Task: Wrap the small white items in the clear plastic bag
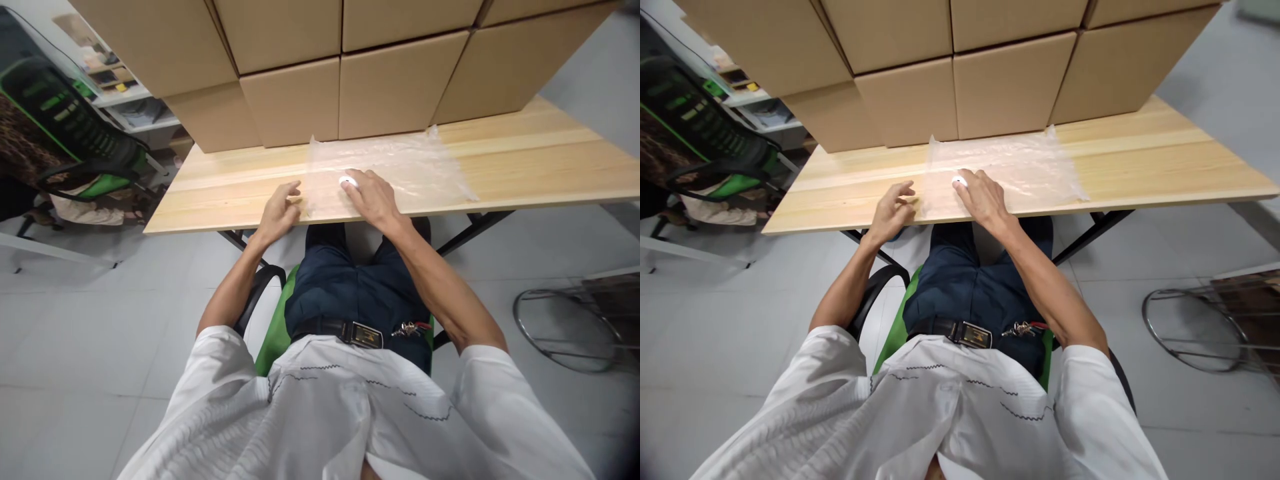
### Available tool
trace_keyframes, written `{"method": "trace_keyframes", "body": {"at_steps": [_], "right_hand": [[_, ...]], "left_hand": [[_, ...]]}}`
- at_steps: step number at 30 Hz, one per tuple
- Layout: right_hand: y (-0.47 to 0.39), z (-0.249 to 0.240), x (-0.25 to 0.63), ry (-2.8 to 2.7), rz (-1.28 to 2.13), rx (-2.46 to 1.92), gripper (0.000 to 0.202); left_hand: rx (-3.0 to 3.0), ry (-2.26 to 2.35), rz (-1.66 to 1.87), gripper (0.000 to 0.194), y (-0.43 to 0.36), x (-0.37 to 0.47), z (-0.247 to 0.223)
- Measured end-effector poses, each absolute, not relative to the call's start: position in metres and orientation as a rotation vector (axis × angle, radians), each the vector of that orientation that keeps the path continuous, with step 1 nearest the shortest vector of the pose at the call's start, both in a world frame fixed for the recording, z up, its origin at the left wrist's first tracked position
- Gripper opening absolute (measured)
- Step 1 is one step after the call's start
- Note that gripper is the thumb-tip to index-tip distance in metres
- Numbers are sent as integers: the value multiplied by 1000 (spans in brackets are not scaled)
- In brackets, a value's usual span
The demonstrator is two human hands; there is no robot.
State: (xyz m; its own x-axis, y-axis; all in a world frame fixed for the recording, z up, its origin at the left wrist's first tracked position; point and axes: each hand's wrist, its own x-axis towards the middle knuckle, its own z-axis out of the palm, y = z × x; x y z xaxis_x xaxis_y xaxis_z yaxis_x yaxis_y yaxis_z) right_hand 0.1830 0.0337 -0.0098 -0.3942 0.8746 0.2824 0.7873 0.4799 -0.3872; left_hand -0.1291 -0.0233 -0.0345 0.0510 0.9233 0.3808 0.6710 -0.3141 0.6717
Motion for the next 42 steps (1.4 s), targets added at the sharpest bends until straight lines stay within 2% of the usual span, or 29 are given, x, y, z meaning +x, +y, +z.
{"method": "trace_keyframes", "body": {"at_steps": [3, 10, 14, 18, 24, 31, 36, 42], "right_hand": [[31, -3, 166, -2342, 236, -1394, 76], [40, -3, 134, -2419, 196, -1400, 80], [45, -13, 129, -2385, 185, -1418, 82], [40, -20, 130, -2371, 165, -1380, 86], [27, -12, 142, -2417, 184, -1454, 71], [31, -15, 157, -2402, 249, -1361, 66], [29, -9, 155, -2420, 284, -1407, 52], [28, -5, 156, -2425, 305, -1357, 51]], "left_hand": [[2284, 1523, 990, 64, -22, -127, -51], [2420, 1587, 871, 33, -23, -111, -60], [2420, 1577, 922, 27, -29, -100, -64], [2402, 1525, 983, 28, -36, -91, -70], [2399, 1450, 1048, 28, -40, -91, -69], [2368, 1522, 949, 47, -30, -111, -54], [2377, 1506, 836, 49, -7, -119, -48], [2339, 1377, 829, 47, 6, -124, -49]]}}
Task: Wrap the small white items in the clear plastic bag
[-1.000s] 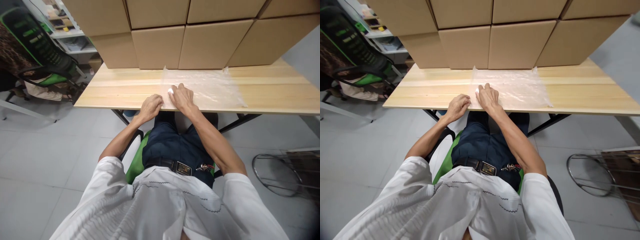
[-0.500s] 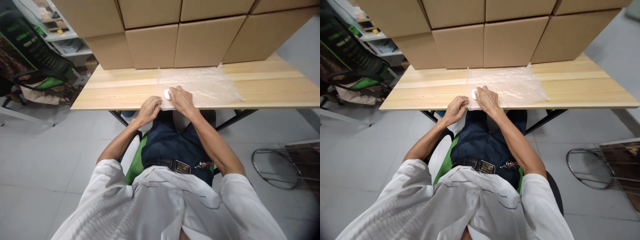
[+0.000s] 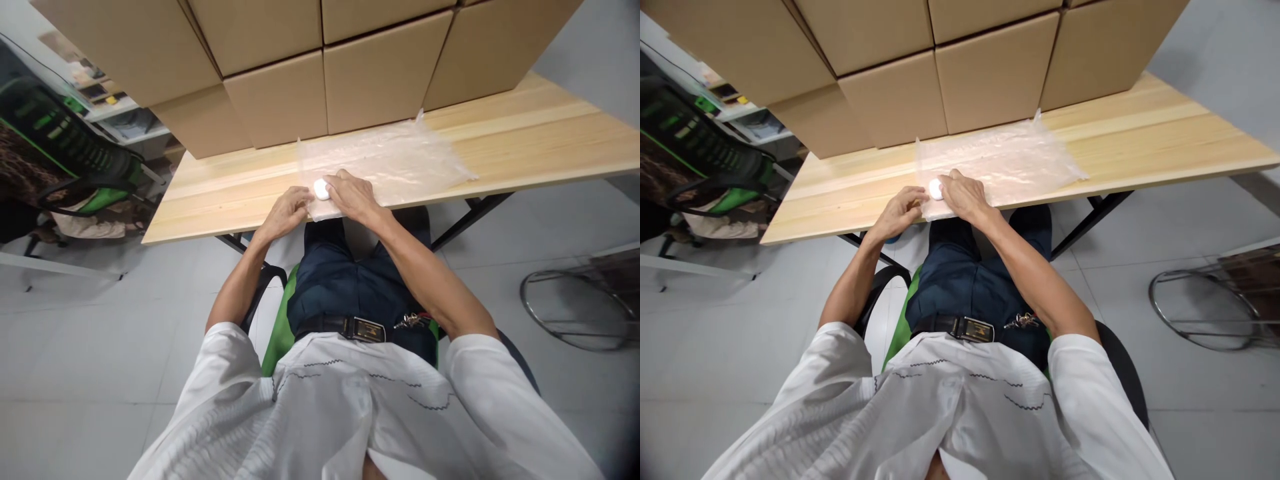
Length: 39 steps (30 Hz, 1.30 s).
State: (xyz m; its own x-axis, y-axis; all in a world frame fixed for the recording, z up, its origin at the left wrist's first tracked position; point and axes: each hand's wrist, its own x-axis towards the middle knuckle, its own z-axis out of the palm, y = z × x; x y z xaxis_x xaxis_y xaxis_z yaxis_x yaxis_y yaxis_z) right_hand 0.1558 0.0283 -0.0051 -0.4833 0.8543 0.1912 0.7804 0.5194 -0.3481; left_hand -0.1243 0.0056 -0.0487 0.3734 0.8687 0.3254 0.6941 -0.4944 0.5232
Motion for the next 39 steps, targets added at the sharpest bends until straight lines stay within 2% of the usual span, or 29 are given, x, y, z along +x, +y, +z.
{"method": "trace_keyframes", "body": {"at_steps": [5, 10, 16, 22, 26, 31, 39], "right_hand": [[28, -4, 156, -2426, 323, -1335, 50], [29, -3, 155, -2439, 334, -1325, 52], [32, -9, 156, -2414, 335, -1302, 51], [33, -12, 155, -2400, 322, -1296, 49], [32, -11, 156, -2408, 324, -1314, 49], [28, -5, 155, -2423, 323, -1331, 52], [24, 3, 154, -2463, 333, -1354, 55]], "left_hand": [[2320, 1297, 803, 36, 2, -126, -46], [2349, 1424, 903, 23, 0, -118, -50], [2427, 1450, 891, 27, -2, -118, -54], [2520, 1234, 810, 39, -7, -130, -53], [2474, 1195, 747, 32, -5, -132, -49], [2418, 1259, 854, 16, -7, -124, -49], [2601, 1399, 938, 20, -11, -117, -54]]}}
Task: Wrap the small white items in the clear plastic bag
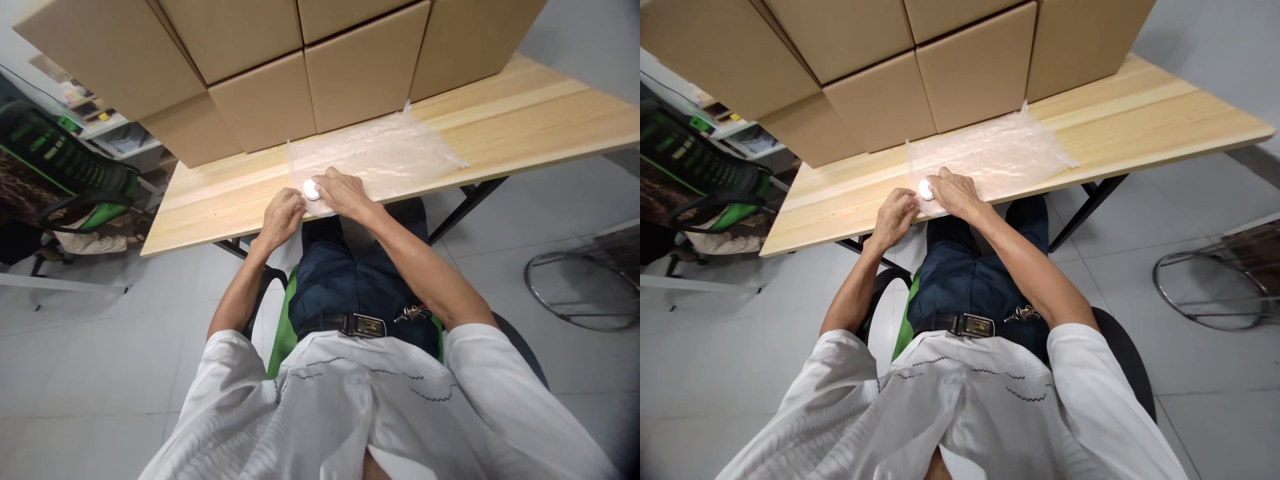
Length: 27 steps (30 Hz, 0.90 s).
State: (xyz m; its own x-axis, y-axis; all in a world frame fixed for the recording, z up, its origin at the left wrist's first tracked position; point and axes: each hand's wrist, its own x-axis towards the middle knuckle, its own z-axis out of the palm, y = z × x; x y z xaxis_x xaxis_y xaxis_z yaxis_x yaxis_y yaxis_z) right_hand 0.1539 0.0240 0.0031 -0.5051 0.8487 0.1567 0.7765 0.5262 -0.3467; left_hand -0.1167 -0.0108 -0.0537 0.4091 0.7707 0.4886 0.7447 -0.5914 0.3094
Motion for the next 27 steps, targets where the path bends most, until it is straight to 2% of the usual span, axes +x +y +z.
{"method": "trace_keyframes", "body": {"at_steps": [7, 13, 21, 24, 27], "right_hand": [[27, 2, 155, -2469, 337, -1327, 52], [33, -7, 163, -2454, 329, -1254, 50], [54, -17, 182, -2394, 480, -1087, 37], [61, -18, 190, -2342, 586, -980, 31], [64, -20, 196, -2262, 699, -932, 31]], "left_hand": [[2578, 1388, 1027, 34, -13, -103, -47], [2631, 1292, 894, 46, 3, -92, -29], [2749, 1116, 744, 23, 28, -71, -20], [2738, 1084, 822, 22, 38, -66, -24], [2679, 1128, 859, 31, 45, -65, -29]]}}
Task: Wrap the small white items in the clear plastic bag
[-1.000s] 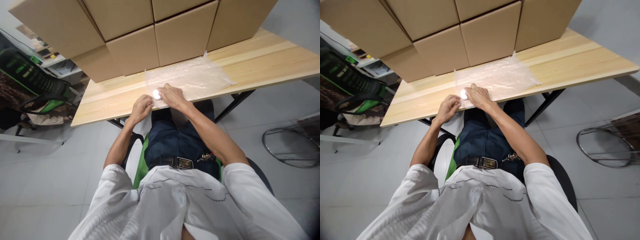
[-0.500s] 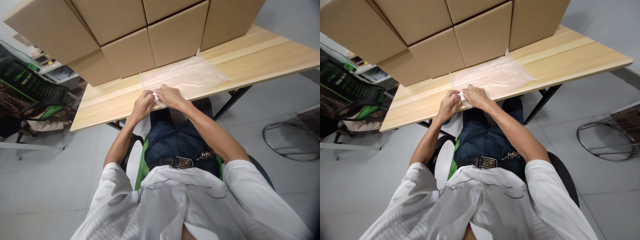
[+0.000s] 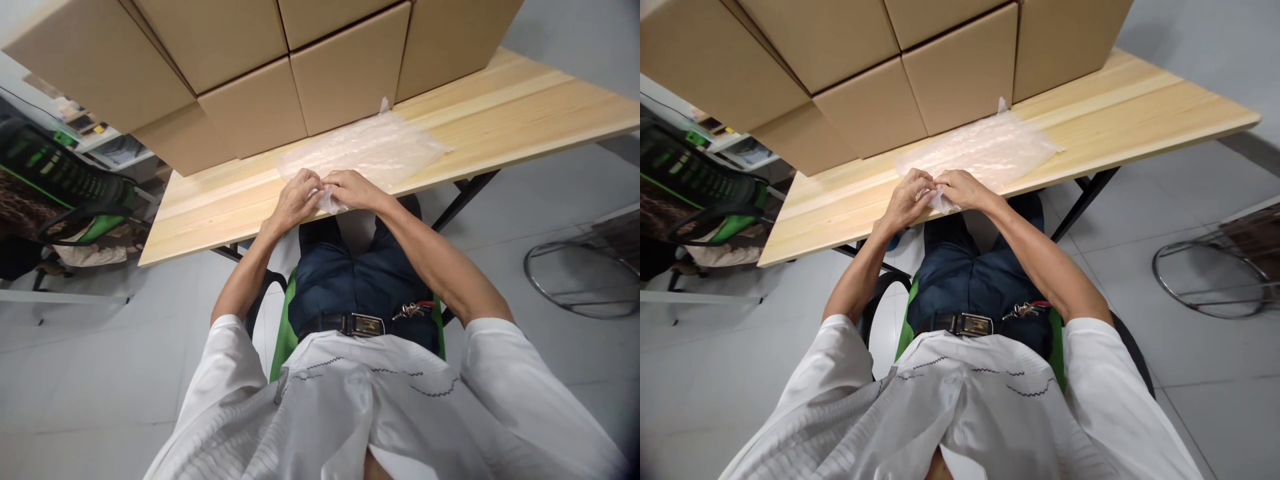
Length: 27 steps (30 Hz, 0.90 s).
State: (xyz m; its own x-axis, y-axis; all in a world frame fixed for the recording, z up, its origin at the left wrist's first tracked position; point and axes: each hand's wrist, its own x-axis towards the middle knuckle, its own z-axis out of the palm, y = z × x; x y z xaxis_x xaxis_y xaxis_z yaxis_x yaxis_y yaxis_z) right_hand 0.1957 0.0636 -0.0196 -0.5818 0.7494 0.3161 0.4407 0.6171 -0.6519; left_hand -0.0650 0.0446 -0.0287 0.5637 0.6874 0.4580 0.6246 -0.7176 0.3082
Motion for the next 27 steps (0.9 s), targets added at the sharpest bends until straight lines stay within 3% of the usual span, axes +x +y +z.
{"method": "trace_keyframes", "body": {"at_steps": [3, 8, 12, 27], "right_hand": [[63, -19, 199, -2192, 803, -918, 29], [57, -13, 201, -2146, 900, -935, 44], [46, -11, 195, -2241, 703, -1008, 28], [38, -32, 190, -2411, 590, -927, 22]], "left_hand": [[2631, 1181, 863, 43, 48, -67, -34], [2583, 1259, 866, 62, 51, -70, -41], [2578, 1257, 821, 73, 55, -72, -44], [2650, 1171, 675, 103, 62, -79, -40]]}}
